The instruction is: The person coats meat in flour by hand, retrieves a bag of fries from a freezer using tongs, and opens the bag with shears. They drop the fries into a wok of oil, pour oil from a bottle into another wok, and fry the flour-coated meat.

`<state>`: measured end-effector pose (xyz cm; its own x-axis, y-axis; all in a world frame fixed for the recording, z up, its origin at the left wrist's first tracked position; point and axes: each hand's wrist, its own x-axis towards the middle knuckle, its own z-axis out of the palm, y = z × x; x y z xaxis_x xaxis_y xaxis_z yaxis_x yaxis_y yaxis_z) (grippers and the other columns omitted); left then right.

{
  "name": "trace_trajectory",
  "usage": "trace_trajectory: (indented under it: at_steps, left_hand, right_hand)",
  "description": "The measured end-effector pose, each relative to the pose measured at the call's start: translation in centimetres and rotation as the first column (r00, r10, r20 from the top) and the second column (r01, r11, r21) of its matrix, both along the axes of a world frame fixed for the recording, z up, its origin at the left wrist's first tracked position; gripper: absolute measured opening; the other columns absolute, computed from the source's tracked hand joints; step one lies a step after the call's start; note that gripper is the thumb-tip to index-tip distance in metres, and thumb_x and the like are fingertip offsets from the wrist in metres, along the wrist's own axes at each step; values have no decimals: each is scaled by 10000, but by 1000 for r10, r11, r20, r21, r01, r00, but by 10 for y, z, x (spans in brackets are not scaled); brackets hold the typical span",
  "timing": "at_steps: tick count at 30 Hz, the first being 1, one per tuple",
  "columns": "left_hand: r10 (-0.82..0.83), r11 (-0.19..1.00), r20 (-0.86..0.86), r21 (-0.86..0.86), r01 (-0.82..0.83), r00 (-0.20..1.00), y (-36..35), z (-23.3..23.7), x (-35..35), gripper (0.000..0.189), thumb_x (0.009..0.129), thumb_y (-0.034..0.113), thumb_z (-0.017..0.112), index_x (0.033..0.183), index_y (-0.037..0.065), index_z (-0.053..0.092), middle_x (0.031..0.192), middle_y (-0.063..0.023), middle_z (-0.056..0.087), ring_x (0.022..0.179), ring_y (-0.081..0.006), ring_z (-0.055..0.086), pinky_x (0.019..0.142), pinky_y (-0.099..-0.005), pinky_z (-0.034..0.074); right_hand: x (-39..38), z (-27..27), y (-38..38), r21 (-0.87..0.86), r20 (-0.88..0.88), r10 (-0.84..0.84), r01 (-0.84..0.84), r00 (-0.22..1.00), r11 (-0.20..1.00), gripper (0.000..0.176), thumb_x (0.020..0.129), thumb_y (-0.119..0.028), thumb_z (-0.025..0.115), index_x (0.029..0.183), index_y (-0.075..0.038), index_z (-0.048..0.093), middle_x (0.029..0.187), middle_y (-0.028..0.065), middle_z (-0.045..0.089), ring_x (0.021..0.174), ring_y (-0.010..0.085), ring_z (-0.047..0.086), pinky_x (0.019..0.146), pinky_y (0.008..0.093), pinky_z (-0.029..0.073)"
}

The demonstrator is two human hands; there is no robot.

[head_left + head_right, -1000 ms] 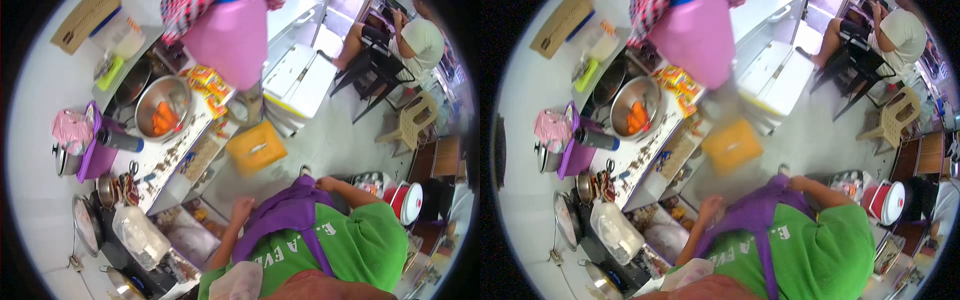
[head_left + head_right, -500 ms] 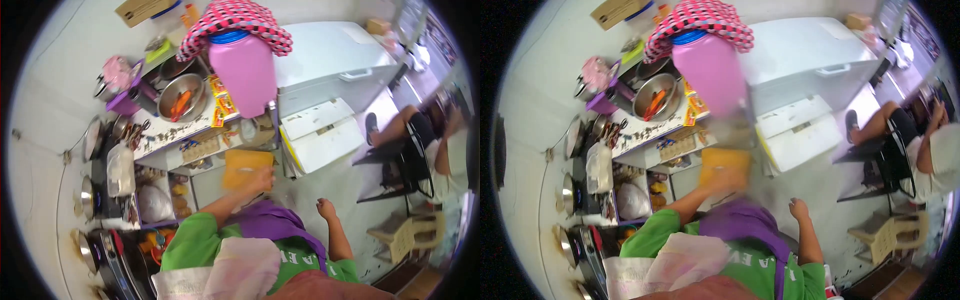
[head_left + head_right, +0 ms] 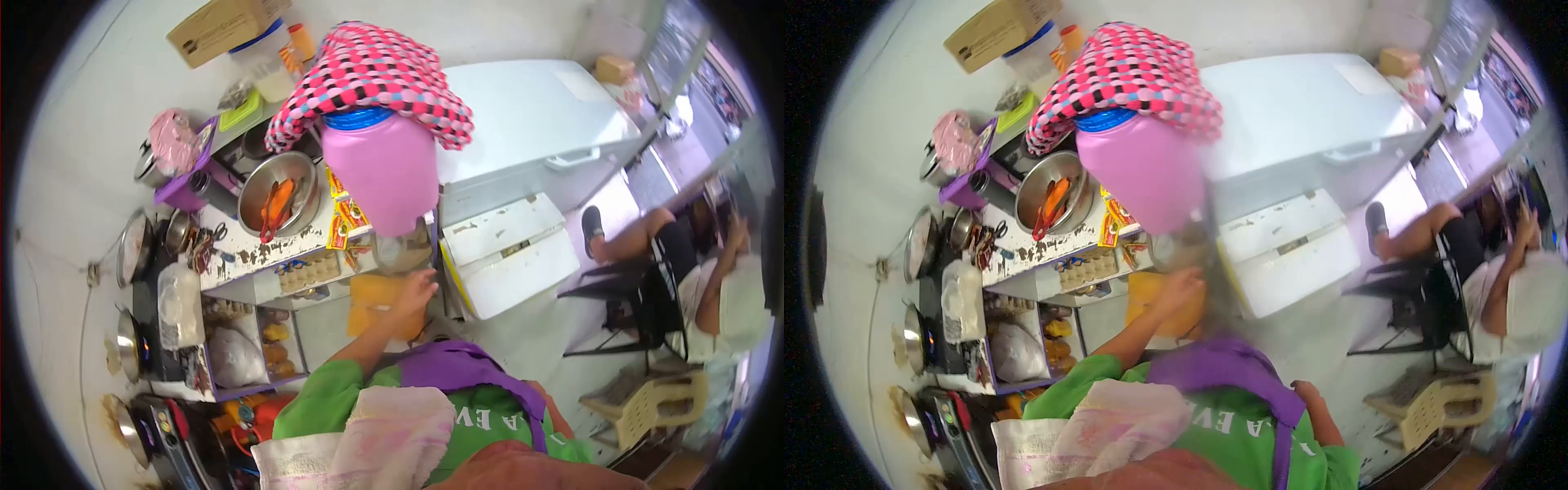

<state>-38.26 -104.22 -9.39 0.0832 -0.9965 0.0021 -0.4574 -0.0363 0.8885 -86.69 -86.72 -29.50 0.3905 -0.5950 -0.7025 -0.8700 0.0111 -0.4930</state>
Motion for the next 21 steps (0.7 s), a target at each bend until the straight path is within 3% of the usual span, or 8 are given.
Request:
trace_trajectory:
  at_steps: [1,4,6,11,14,17,20,21]
  left_hand:
    - [189,967,216,-209,-144,958,-4,10,7,400,830,149,584,1192,7,489,1111,-199,511,1068,-341,502,938,-414,386]
    - [748,554,211,-720,-418,629,-24,81,78,426,782,94,587,1155,-43,434,1111,-192,485,1065,-348,451,911,-448,336]
    - [898,400,285,-846,-352,337,-39,123,154,398,785,89,565,1132,-58,436,1106,-207,486,1047,-386,452,890,-470,343]
    - [478,702,877,-411,-582,-43,-63,99,285,525,747,251,624,1186,6,473,1151,-226,521,1126,-405,452,957,-469,357]
    - [300,602,874,136,-787,381,-83,99,329,448,722,262,633,1089,22,541,1011,-195,604,994,-370,562,862,-449,444]
    - [319,805,927,-155,-573,198,-72,83,355,335,734,234,612,1001,33,579,911,-167,636,888,-339,611,758,-429,492]
    - [537,732,767,-218,-645,350,-39,118,327,416,725,275,669,1061,48,575,927,-179,614,873,-353,590,735,-439,466]
    - [700,681,606,-409,-607,378,-10,104,332,450,750,253,664,1128,39,547,935,-181,598,861,-361,578,750,-430,457]
  right_hand:
    - [2,14,-23,7,-56,-44,44,997,999,362,764,-292,587,1043,-66,628,1004,184,628,970,348,585,858,397,461]
    - [20,55,-74,12,-164,-62,64,985,998,395,763,-301,572,1052,-36,620,1023,199,619,976,349,582,871,392,457]
    - [24,62,-107,39,-158,29,-23,987,999,390,762,-301,570,1052,-46,622,1025,200,618,975,350,582,873,397,455]
    - [19,27,-198,50,-169,229,-224,959,973,389,774,-322,568,1077,-82,615,1049,182,616,997,342,575,884,404,448]
    - [13,40,-234,29,-297,304,-310,905,950,408,786,-350,566,1108,-100,597,1059,164,617,1013,333,569,890,409,443]
    - [9,29,-262,-35,-362,267,-299,893,954,419,800,-354,544,1129,-98,587,1077,156,611,1006,332,567,878,409,446]
    - [32,54,-280,-72,-307,219,-252,926,965,419,806,-329,536,1138,-76,572,1081,156,609,1011,334,564,876,421,441]
    - [47,79,-286,-112,-254,219,-254,942,961,411,804,-316,542,1135,-75,572,1067,162,610,1006,338,560,873,422,440]
